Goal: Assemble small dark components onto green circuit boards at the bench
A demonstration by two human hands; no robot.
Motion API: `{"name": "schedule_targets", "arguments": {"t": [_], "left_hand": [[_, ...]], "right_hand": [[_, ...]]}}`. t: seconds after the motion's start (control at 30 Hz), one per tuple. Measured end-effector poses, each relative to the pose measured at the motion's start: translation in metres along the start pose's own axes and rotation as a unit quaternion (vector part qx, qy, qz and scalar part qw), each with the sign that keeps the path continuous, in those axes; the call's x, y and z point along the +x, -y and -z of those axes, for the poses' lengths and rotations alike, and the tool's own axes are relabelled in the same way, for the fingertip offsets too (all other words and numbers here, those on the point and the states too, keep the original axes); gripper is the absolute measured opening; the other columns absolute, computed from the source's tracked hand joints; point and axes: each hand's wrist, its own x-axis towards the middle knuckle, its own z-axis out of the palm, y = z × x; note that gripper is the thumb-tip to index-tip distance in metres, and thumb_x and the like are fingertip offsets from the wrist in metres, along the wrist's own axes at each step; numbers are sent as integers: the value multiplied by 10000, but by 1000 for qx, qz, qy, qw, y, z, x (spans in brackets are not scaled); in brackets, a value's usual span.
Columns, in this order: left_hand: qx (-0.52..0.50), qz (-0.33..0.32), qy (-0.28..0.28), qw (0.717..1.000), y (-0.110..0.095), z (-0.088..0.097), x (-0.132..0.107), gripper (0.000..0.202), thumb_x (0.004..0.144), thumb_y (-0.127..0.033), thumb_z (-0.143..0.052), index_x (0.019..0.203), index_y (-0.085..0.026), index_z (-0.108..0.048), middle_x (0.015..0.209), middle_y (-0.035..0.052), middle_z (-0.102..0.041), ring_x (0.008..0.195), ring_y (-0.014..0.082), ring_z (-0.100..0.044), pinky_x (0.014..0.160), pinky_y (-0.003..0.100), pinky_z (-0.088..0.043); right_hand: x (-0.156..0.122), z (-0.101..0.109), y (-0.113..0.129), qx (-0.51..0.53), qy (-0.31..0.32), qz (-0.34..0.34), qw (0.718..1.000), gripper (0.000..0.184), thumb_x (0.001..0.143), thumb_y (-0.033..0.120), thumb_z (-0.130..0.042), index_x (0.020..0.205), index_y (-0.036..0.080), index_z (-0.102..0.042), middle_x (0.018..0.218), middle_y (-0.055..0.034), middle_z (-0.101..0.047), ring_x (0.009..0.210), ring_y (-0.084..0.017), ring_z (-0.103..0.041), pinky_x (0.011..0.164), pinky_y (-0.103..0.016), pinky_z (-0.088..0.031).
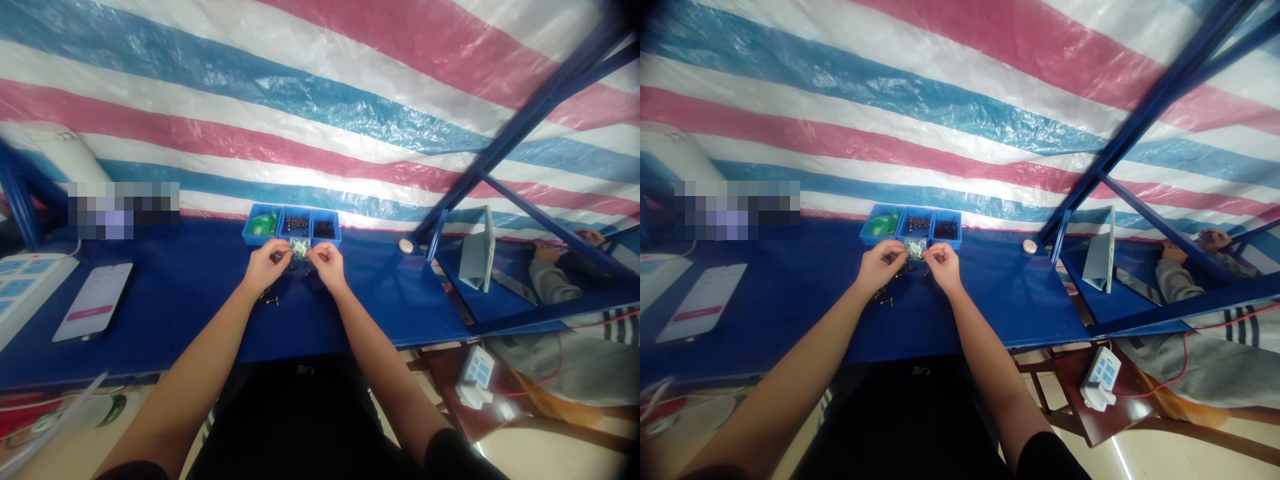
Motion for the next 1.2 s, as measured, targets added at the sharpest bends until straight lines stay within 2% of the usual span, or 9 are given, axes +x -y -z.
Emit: {"name": "schedule_targets", "arguments": {"t": [0.13,0.2,0.33,0.43,0.67,0.83,0.97,1.07,1.2], "left_hand": [[-11,27,21,999,-3,3,0,452,851,-420,-617,1246,-212,-549,810,3,-734,621,124,-639,697,259,-520],[-18,36,16,999,-1,3,0,498,858,-429,-609,1301,-217,-521,848,14,-740,661,137,-663,717,268,-528],[-7,24,-9,1000,6,1,0,309,855,-438,-611,1031,-194,-680,923,48,-740,731,152,-677,725,264,-527],[8,19,-14,1000,9,-1,0,272,851,-428,-616,956,-190,-699,871,36,-730,688,139,-651,688,251,-518],[13,-40,-29,999,4,1,2,220,864,-385,-604,871,-189,-704,830,24,-698,674,119,-617,641,221,-496],[3,-11,-26,1000,9,-1,0,213,863,-384,-607,913,-197,-697,743,1,-707,627,120,-633,663,229,-507],[-16,-3,-9,1000,10,0,-1,222,870,-376,-593,955,-194,-688,801,20,-727,661,136,-662,676,236,-519],[-25,-10,-1,1000,6,3,-1,245,894,-373,-554,987,-188,-684,858,33,-730,702,144,-675,685,237,-522],[-7,-18,-21,1000,1,5,-1,241,890,-379,-567,928,-182,-700,866,28,-724,727,139,-658,707,236,-518]], "right_hand": [[0,1,1,8,24,-1,1000,429,725,440,-742,1069,197,-660,820,-23,-725,766,-176,-682,772,-325,-551],[0,1,1,-3,29,-5,1000,420,732,449,-734,1062,194,-690,847,-33,-737,779,-185,-686,780,-336,-554],[-1,0,0,-26,22,0,999,316,737,448,-729,915,188,-740,895,-56,-748,778,-200,-683,752,-343,-561],[-1,0,1,-28,19,9,999,283,749,428,-722,896,188,-745,875,-53,-745,757,-196,-677,734,-334,-559],[-3,0,4,-52,5,21,998,291,744,447,-717,877,190,-744,858,-47,-742,706,-178,-659,667,-298,-537],[-3,-2,5,-17,31,-31,999,336,742,478,-717,914,190,-721,664,-15,-709,546,-154,-626,552,-280,-501],[-3,-2,6,34,44,-18,998,329,775,483,-690,926,192,-723,813,-54,-746,715,-192,-699,609,-285,-516],[-3,-1,6,35,39,-10,999,325,788,477,-682,937,192,-734,790,-49,-743,765,-207,-707,645,-297,-526],[-3,0,7,37,24,-17,999,301,779,460,-691,890,185,-740,792,-49,-742,760,-205,-695,646,-304,-534]]}}
